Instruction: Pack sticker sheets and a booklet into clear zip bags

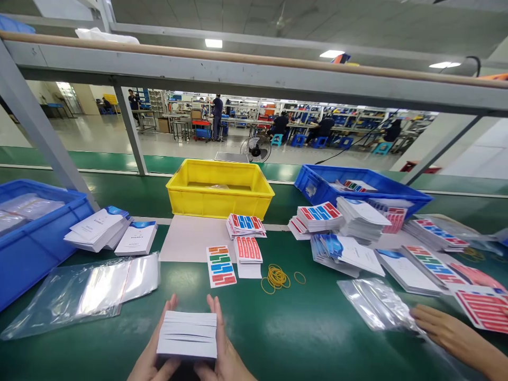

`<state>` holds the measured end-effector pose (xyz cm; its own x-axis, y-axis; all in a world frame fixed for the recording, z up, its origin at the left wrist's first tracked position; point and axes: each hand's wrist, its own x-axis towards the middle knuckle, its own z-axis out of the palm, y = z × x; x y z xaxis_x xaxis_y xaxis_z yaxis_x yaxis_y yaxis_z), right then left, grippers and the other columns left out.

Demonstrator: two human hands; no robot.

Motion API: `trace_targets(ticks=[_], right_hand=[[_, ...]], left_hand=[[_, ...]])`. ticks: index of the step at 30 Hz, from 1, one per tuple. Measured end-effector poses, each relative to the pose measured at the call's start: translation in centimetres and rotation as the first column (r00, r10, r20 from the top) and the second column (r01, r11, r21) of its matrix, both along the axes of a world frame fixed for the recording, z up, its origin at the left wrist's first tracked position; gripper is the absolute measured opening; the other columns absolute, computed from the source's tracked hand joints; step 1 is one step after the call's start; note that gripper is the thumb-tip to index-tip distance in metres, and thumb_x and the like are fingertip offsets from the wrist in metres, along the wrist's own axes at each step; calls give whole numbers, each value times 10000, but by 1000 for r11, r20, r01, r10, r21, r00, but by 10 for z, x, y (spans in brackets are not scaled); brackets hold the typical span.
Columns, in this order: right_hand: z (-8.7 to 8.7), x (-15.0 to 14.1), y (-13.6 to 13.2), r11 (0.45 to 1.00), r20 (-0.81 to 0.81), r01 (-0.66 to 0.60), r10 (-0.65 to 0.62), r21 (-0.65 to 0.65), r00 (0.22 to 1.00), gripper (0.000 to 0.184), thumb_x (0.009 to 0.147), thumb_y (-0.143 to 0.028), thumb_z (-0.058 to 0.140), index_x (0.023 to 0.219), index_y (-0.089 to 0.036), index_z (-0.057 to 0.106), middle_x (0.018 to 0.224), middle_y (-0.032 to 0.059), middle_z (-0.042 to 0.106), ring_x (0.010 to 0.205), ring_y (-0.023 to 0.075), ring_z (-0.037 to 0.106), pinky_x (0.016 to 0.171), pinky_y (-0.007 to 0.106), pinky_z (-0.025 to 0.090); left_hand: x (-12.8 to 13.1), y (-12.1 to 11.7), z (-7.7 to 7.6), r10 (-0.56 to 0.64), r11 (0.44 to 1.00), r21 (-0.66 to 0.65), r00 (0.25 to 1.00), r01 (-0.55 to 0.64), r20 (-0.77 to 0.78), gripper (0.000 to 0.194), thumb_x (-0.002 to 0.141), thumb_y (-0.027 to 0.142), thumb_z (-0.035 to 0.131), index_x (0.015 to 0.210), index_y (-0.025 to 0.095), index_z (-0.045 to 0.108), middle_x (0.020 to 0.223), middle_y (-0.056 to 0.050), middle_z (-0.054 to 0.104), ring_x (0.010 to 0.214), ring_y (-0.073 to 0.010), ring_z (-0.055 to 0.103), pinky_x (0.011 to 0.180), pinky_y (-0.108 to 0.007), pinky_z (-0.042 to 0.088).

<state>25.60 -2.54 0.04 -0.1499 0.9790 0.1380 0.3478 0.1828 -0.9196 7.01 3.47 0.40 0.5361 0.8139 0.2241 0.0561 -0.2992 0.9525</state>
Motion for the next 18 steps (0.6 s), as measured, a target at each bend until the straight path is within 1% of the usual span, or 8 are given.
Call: trace_targets(ticks=[2, 4, 6, 8, 11, 15, 17, 18], right_hand=[[-8, -1, -1, 999, 95, 42, -41, -10, 995, 1013, 723, -108, 537, 1393, -150, -222, 1508, 129, -65, 1371, 258, -25, 1088, 480, 139], [-14, -2, -4, 996, 160, 88, -87, 3, 983, 1050, 686, -75, 551, 1393, -156, -222, 1509, 121, -67, 1367, 278, -39, 1086, 504, 140], [-17, -2, -7, 995, 204, 99, -100, 18, 974, 1011, 712, -86, 543, 1405, -161, -190, 1509, 111, -68, 1365, 289, -35, 1085, 514, 153], [-16, 0, -9, 997, 213, 73, -76, 21, 974, 900, 786, -127, 505, 1423, -171, -128, 1513, 112, 4, 1369, 282, 27, 1083, 500, 194], [-8, 4, -9, 999, 174, 46, -44, -12, 984, 746, 864, -221, 470, 1442, -189, 0, 1475, 137, 238, 1344, 265, 224, 1068, 451, 276], [10, 7, -4, 998, 86, 63, -62, -9, 994, 583, 838, -266, 531, 1376, -225, 309, 1354, 121, 461, 1238, 264, 426, 1012, 408, 360], [20, 6, -5, 997, 4, 57, -57, -44, 998, 564, 775, -285, 607, 1304, -218, 421, 1269, 108, 545, 1163, 273, 496, 960, 390, 404], [24, 5, -7, 994, -41, 57, -61, -88, 997, 581, 732, -310, 652, 1270, -210, 457, 1220, 103, 581, 1118, 278, 528, 927, 381, 425]], left_hand=[[-1, -2, -6, -12, 1000, -6, 999, 12, -33, 713, 833, 332, 515, 1400, 372, 84, 1511, 13, 98, 1364, -235, 91, 1106, -419, 157], [1, -8, -11, 31, 999, -17, 999, -32, -43, 734, 835, 346, 509, 1403, 368, 43, 1512, 6, 60, 1363, -239, 70, 1104, -443, 156], [4, -15, -13, 96, 995, -26, 994, -98, -45, 699, 854, 355, 468, 1408, 349, 42, 1510, -11, 70, 1361, -238, 84, 1100, -454, 173], [4, -18, -14, 119, 993, -12, 991, -120, -62, 650, 869, 341, 439, 1410, 337, 80, 1505, -23, 121, 1359, -231, 121, 1094, -444, 206], [-3, -12, -15, 115, 993, 49, 986, -110, -117, 610, 857, 313, 468, 1401, 308, 192, 1473, -47, 256, 1342, -232, 212, 1075, -423, 261], [-20, 5, -18, 47, 996, 81, 984, -34, -169, 538, 784, 310, 577, 1300, 247, 442, 1351, -93, 469, 1232, -263, 435, 1018, -396, 364], [-23, 9, -15, 89, 996, 23, 986, -87, -138, 505, 720, 361, 644, 1201, 240, 554, 1264, -91, 562, 1156, -282, 515, 985, -391, 407], [-23, 8, -13, 124, 990, -45, 986, -130, -115, 502, 687, 402, 667, 1156, 241, 588, 1215, -86, 603, 1121, -292, 544, 962, -394, 432]])
